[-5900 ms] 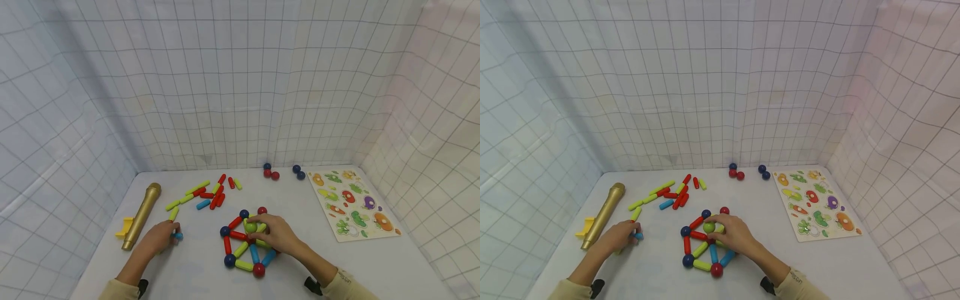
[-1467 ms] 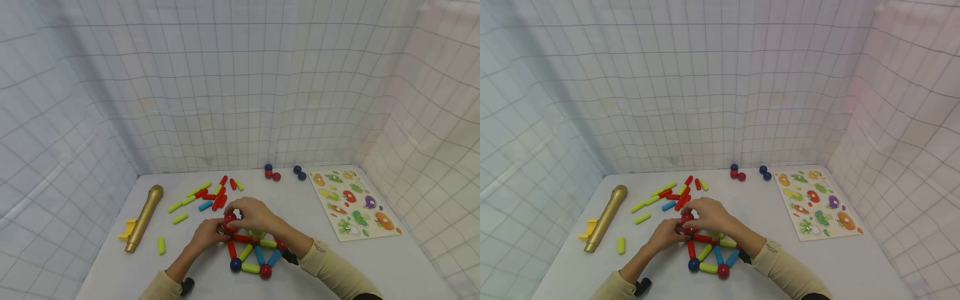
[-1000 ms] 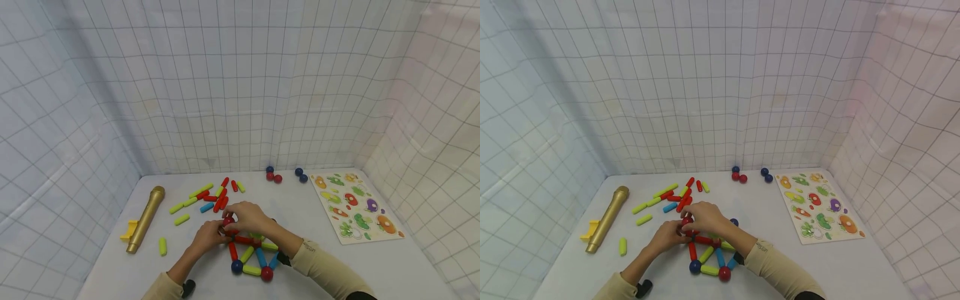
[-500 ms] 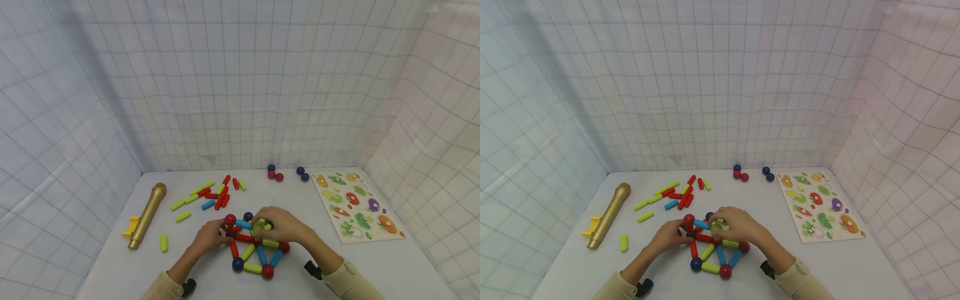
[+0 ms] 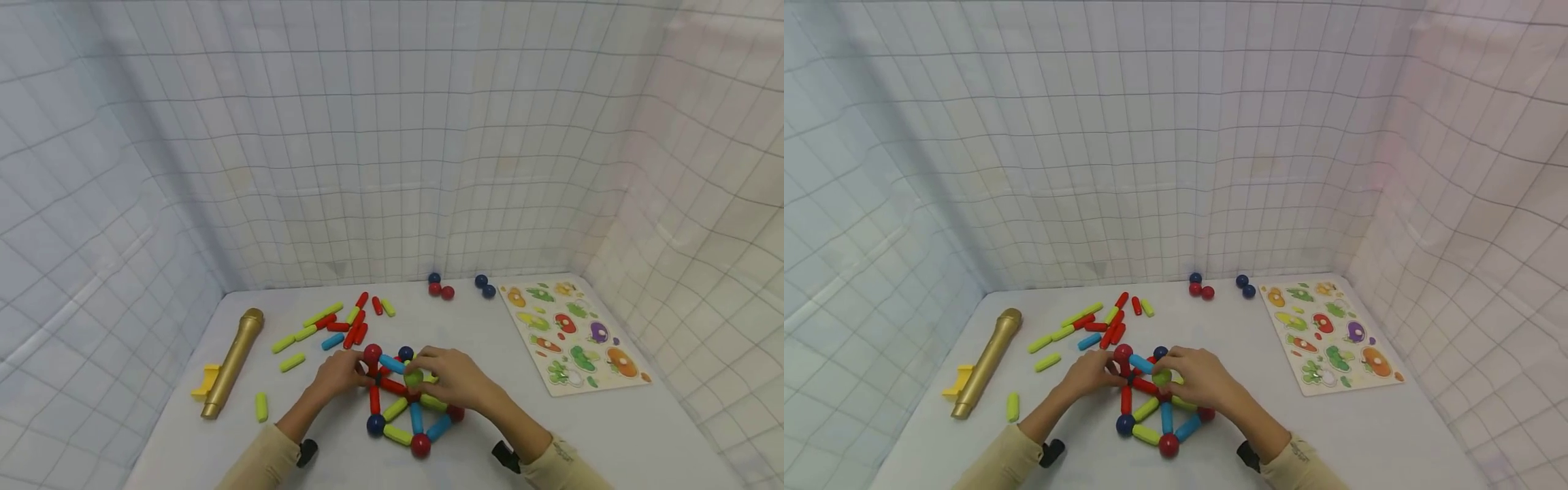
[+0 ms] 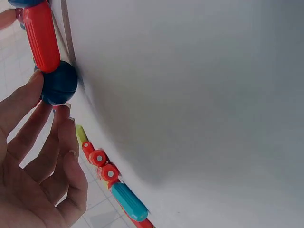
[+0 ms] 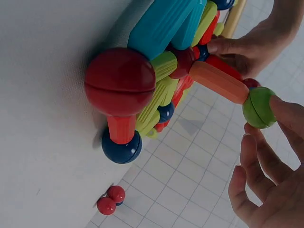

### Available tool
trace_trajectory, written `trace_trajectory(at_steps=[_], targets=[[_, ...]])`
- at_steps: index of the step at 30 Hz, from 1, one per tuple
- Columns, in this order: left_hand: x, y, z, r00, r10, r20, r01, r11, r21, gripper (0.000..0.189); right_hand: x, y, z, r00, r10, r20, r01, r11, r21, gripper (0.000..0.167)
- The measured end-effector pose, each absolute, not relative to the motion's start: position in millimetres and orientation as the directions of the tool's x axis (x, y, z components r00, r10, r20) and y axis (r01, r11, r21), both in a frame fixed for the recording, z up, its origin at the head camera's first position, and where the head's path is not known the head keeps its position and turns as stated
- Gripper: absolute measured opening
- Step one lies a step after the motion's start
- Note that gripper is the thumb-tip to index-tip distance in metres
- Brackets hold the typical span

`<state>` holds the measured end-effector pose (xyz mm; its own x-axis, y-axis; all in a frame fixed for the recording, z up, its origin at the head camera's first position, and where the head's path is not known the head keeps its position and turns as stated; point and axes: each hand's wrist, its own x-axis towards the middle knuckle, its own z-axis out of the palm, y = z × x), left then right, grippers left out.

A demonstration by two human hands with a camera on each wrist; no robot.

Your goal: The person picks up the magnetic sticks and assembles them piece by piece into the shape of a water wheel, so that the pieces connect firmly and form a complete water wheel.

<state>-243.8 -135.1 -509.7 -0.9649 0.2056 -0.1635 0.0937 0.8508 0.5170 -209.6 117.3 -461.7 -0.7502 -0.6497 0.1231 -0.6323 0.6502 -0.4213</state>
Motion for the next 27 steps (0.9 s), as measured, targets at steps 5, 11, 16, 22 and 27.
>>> trace_trajectory(at_steps=[5,11,16,22,27], targets=[[-269.6,-121.2,-507.4,-0.959,0.219,-0.179,0.100,0.855,0.509,0.031,-211.8,113.6,-464.2,-0.780,-0.607,0.154,-0.619,0.709,-0.338,0.026],[-295.1,-100.5,-506.1,-0.950,0.243,-0.198,0.116,0.860,0.496,0.034,-215.5,115.0,-464.9,-0.829,-0.528,0.183,-0.558,0.771,-0.306,0.029],[-294.2,-102.0,-504.4,-0.949,0.255,-0.186,0.120,0.835,0.537,0.037,-216.7,116.3,-466.0,-0.848,-0.495,0.192,-0.531,0.784,-0.321,0.030],[-273.6,-159.1,-502.2,-0.990,0.129,-0.065,0.091,0.910,0.404,0.018,-215.4,116.9,-467.5,-0.851,-0.490,0.186,-0.524,0.779,-0.343,0.031],[-264.7,-226.0,-502.6,-0.997,-0.027,-0.077,-0.042,0.977,0.208,0.025,-213.6,118.9,-469.9,-0.854,-0.478,0.203,-0.519,0.776,-0.357,0.032]])
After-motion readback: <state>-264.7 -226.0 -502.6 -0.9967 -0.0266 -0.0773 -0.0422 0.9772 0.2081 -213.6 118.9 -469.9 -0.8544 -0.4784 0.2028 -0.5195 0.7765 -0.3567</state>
